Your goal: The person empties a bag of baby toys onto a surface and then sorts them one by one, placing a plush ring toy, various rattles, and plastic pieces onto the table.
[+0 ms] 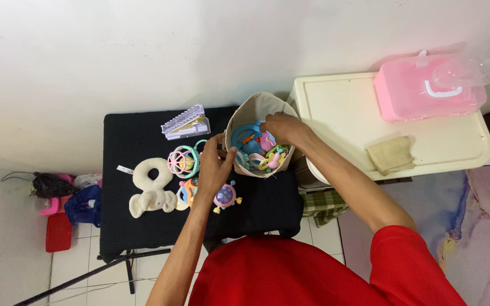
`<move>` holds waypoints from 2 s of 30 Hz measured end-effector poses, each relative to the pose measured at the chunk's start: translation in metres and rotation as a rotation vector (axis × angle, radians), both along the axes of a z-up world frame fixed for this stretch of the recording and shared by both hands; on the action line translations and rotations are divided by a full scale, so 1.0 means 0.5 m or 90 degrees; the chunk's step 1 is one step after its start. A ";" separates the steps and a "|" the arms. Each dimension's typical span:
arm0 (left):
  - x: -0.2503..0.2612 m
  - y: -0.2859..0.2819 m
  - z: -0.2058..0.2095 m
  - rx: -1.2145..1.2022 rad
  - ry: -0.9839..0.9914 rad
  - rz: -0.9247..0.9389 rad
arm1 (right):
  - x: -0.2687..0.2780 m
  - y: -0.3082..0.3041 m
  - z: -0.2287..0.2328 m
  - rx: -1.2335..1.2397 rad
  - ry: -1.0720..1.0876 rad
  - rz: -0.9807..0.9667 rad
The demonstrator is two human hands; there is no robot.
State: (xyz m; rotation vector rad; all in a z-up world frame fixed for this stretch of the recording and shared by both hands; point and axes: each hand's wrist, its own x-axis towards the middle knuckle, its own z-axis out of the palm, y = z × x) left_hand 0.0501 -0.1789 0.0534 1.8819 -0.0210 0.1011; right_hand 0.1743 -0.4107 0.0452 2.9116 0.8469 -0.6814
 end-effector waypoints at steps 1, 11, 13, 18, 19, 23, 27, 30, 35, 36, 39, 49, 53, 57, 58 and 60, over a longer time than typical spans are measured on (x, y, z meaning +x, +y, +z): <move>-0.003 0.002 0.003 0.003 -0.007 0.000 | 0.003 0.001 -0.003 -0.002 0.006 -0.001; -0.003 0.009 -0.001 0.005 -0.025 -0.012 | -0.006 0.004 0.032 -0.054 -0.020 0.044; -0.005 0.013 -0.001 0.002 -0.028 -0.014 | -0.013 0.003 0.037 -0.056 -0.015 0.027; -0.007 0.021 0.001 -0.001 -0.021 -0.022 | -0.025 -0.001 0.058 -0.021 -0.036 0.043; -0.008 0.023 0.001 0.003 -0.040 -0.020 | -0.025 -0.004 0.067 -0.008 -0.030 0.048; -0.010 0.023 0.003 0.044 -0.138 0.009 | -0.034 -0.015 0.102 0.125 0.007 0.039; -0.016 0.019 0.021 -0.003 -0.146 0.010 | -0.052 -0.003 0.152 0.207 0.015 -0.029; -0.013 0.014 0.044 -0.007 -0.136 -0.018 | -0.081 0.013 0.202 0.290 -0.004 -0.107; -0.018 0.016 0.058 -0.094 -0.091 -0.077 | -0.159 0.057 0.243 0.554 -0.099 -0.188; -0.021 0.021 0.056 -0.123 -0.086 -0.088 | -0.176 0.070 0.242 0.613 -0.023 -0.267; -0.034 0.043 0.041 -0.257 -0.046 -0.167 | -0.233 0.115 0.208 0.780 0.120 -0.402; -0.106 0.131 -0.022 -0.390 0.109 -0.143 | -0.358 0.226 0.061 0.966 0.099 -0.374; -0.111 0.158 -0.040 -0.350 0.118 -0.145 | -0.400 0.210 0.066 0.884 0.060 -0.374; -0.097 0.182 -0.048 -0.182 0.147 -0.141 | -0.426 0.155 0.073 0.863 0.055 -0.502; -0.093 0.181 -0.053 -0.166 0.164 -0.137 | -0.432 0.143 0.072 0.852 0.033 -0.514; -0.082 0.178 -0.067 -0.133 0.196 -0.129 | -0.441 0.127 0.067 0.825 -0.010 -0.529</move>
